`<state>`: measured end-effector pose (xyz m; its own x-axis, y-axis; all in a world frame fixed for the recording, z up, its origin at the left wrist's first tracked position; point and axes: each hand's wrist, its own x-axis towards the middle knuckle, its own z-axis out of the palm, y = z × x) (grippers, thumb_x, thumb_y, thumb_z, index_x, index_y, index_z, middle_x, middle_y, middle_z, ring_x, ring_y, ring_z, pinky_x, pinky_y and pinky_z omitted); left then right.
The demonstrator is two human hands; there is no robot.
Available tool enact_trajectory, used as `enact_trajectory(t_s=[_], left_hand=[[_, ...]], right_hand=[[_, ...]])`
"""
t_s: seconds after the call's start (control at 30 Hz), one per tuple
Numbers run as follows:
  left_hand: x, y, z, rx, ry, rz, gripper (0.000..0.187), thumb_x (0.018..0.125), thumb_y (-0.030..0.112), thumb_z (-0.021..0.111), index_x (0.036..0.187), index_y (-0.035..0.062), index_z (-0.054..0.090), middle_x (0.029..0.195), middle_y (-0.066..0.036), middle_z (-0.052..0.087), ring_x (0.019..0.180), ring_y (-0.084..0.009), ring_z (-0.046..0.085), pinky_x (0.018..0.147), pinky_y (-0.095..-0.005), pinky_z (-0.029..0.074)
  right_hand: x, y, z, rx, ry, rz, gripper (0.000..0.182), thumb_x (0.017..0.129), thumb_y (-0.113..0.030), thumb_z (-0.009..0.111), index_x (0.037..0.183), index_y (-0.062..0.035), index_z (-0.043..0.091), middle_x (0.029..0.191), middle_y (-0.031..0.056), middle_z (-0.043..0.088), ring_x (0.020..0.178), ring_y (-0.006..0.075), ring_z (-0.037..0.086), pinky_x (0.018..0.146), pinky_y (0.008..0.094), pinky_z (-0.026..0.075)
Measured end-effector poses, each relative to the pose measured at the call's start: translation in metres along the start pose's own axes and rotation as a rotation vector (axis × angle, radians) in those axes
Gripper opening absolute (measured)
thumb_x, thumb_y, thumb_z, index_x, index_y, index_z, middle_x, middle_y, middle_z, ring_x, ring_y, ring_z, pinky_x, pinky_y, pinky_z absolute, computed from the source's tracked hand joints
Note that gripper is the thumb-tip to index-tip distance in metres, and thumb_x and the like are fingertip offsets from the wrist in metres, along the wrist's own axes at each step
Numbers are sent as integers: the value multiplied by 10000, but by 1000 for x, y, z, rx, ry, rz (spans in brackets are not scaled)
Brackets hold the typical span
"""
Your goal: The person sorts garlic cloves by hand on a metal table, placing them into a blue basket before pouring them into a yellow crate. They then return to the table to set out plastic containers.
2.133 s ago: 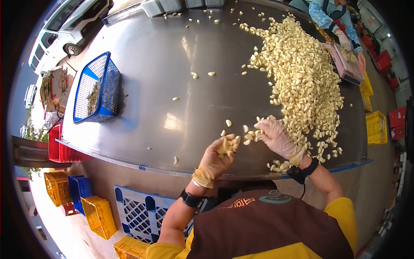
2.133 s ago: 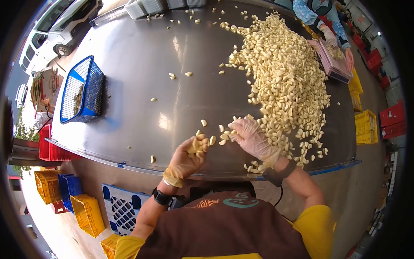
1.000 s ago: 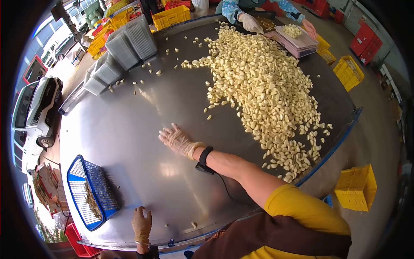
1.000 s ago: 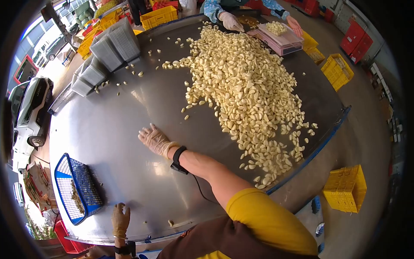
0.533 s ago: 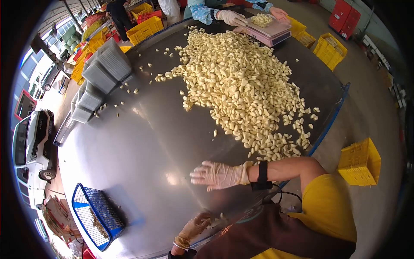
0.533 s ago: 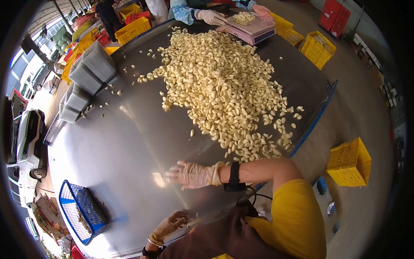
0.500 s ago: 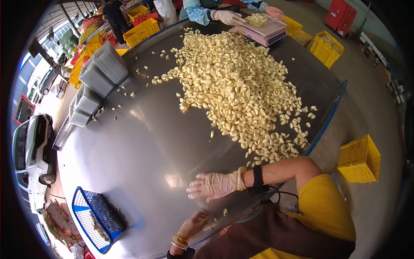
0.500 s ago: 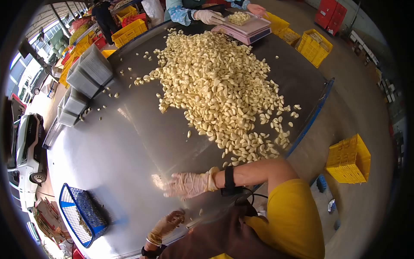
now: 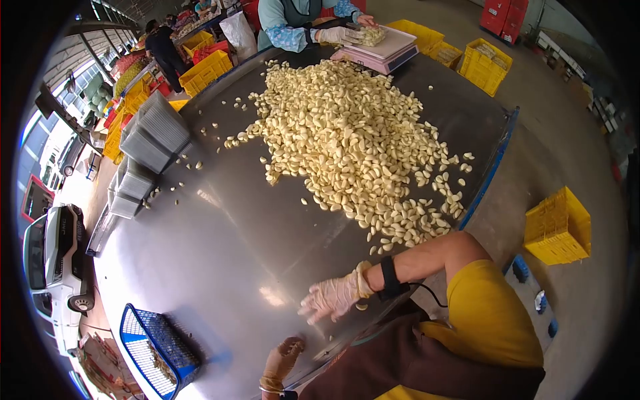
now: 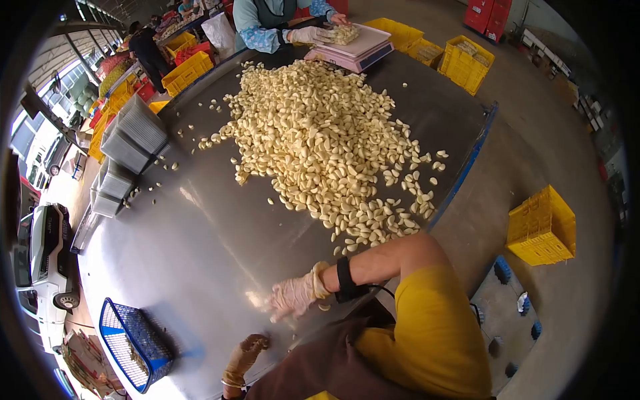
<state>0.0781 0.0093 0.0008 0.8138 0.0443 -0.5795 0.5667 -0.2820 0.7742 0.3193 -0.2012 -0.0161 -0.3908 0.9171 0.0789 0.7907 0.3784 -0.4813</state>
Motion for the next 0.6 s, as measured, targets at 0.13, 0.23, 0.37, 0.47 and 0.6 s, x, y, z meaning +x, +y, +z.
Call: enact_trajectory(t_s=[0.13,0.23,0.37,0.47,0.6], left_hand=[[-2,71,19,248,-129,25,233,989,217,571,1143,55,637,975,-87,710,919,-162,676,826,-292,520],[7,81,48,332,-279,56,254,968,262,588,1166,112,642,1024,-114,707,933,-235,690,805,-341,528],[44,118,83,435,-300,223,238,938,220,621,1155,130,661,1034,-134,700,894,-293,695,755,-366,537],[97,179,114,305,-57,412,169,919,154,639,1077,137,698,970,-110,696,776,-264,680,696,-337,534],[194,283,177,665,220,806,212,866,176,675,1078,162,684,915,-73,660,791,-268,645,678,-379,522]], right_hand=[[-26,-36,1,280,-280,17,227,698,-250,723,893,-134,734,1095,61,661,1091,255,593,905,415,451],[-99,-26,-7,278,-320,188,203,684,-212,692,852,-103,727,919,85,705,870,262,664,761,395,508],[-222,-33,-82,674,-50,791,206,804,-220,666,950,-86,722,888,70,708,843,228,671,749,375,518],[-302,-18,-83,295,588,1052,197,892,-228,634,1006,-86,710,936,74,702,895,240,662,785,378,513],[-373,-9,-75,34,739,1211,165,887,-182,629,994,-75,695,936,96,690,911,292,640,828,401,495]])
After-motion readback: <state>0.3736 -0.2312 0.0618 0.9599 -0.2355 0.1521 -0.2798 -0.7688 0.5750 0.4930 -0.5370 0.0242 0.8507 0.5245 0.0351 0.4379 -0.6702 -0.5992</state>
